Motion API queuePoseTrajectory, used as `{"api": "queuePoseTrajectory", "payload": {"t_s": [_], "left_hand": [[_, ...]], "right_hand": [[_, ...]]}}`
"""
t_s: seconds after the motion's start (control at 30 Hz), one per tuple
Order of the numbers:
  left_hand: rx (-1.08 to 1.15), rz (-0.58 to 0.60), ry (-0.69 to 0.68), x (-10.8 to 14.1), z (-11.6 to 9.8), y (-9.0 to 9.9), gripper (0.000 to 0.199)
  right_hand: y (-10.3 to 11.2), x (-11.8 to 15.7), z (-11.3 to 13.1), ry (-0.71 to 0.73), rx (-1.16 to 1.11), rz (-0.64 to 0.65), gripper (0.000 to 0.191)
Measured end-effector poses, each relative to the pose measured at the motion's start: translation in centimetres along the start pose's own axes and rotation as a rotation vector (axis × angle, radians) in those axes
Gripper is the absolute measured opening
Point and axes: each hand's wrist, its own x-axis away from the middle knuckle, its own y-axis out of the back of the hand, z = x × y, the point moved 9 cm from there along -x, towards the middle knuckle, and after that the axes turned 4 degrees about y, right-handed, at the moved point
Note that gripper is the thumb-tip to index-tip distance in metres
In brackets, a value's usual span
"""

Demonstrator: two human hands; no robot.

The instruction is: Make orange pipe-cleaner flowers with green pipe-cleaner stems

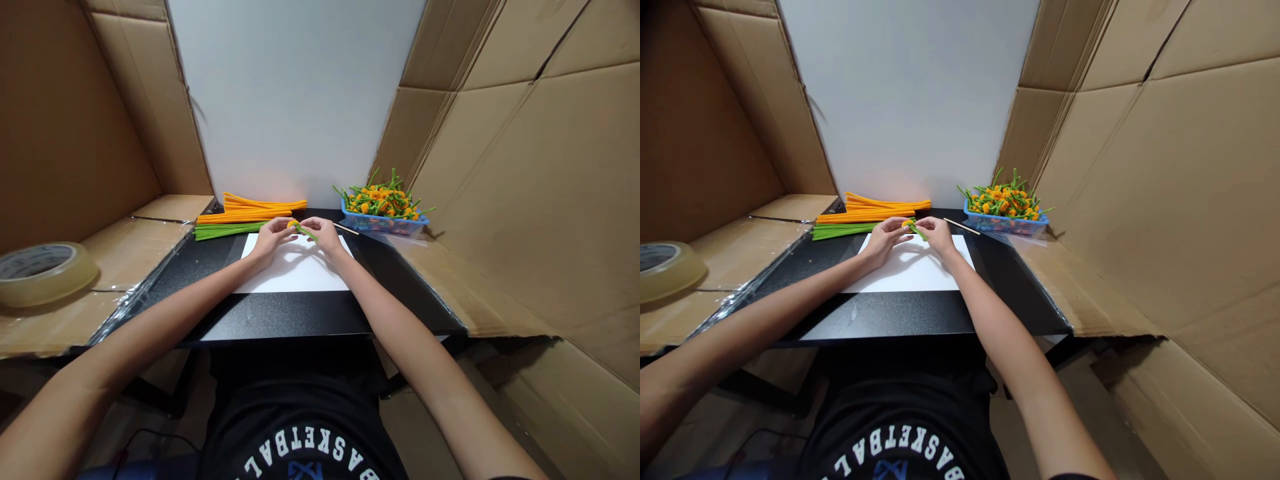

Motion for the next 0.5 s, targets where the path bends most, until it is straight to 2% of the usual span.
{"api": "queuePoseTrajectory", "payload": {"t_s": [0.1, 0.3, 0.5], "left_hand": [[-0.027, -0.013, 0.024, 0.0, 0.2, 0.1, 0.044], [0.028, -0.071, -0.032, -0.5, 0.2, 1.0, 0.039], [0.1, -0.059, -0.023, -0.3, 0.1, 0.7, 0.032]], "right_hand": [[-0.1, 0.1, 0.0, -0.018, -0.024, 0.005, 0.029], [-1.2, 0.7, -0.1, -0.13, -0.217, 0.055, 0.02], [-0.9, 1.1, -0.3, -0.183, -0.295, -0.03, 0.013]]}}
